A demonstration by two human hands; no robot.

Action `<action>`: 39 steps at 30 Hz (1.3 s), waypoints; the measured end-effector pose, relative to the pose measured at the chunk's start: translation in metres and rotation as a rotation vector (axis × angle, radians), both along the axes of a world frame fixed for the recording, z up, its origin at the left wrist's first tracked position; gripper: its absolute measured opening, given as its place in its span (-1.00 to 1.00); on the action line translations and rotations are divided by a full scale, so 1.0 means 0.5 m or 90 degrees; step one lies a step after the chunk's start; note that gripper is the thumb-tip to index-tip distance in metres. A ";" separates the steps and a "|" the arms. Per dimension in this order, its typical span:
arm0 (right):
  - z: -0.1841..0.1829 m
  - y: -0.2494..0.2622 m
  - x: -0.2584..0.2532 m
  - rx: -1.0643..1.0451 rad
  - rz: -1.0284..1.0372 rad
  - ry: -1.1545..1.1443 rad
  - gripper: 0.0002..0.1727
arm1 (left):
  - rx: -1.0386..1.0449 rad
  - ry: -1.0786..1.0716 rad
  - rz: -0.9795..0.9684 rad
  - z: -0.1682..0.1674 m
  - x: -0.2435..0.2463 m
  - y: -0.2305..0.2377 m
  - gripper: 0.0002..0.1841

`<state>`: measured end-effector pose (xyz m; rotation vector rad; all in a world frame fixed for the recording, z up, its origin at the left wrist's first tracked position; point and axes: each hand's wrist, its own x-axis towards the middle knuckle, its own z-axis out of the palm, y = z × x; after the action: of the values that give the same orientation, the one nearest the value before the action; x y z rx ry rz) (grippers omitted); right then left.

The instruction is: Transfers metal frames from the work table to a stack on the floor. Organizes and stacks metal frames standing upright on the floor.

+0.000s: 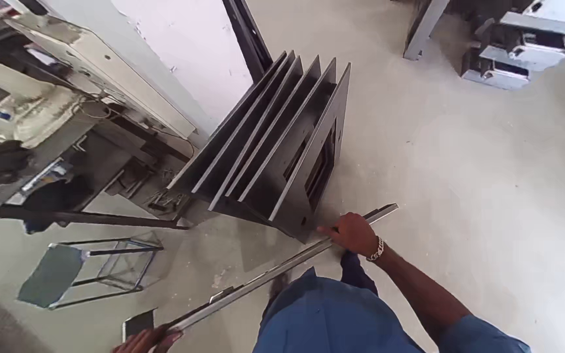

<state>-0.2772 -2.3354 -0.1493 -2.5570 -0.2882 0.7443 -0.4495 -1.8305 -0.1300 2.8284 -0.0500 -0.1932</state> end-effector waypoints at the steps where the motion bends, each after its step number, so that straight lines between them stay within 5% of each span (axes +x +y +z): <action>1: 0.008 -0.043 0.038 -0.004 0.015 -0.005 -0.08 | -0.010 -0.014 0.008 -0.005 0.013 -0.048 -0.49; 7: 0.076 -0.242 0.222 -0.055 0.088 -0.105 -0.08 | -0.058 -0.119 0.100 -0.083 0.067 -0.315 -0.38; 16: 0.137 -0.323 0.356 -0.156 0.229 -0.280 -0.15 | -0.206 -0.083 0.310 -0.216 0.042 -0.592 -0.61; 26: 0.132 -0.345 0.438 -0.212 0.320 -0.239 -0.13 | -0.257 -0.120 0.323 -0.242 0.005 -0.705 -0.52; 39: 0.045 -0.391 0.688 -0.249 0.318 -0.184 -0.19 | -0.293 -0.027 0.313 -0.229 0.194 -0.793 -0.43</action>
<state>0.0666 -2.5310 -0.1271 -3.0055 -0.9909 0.6421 -0.3526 -2.2269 -0.2446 2.2999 0.5169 -0.0057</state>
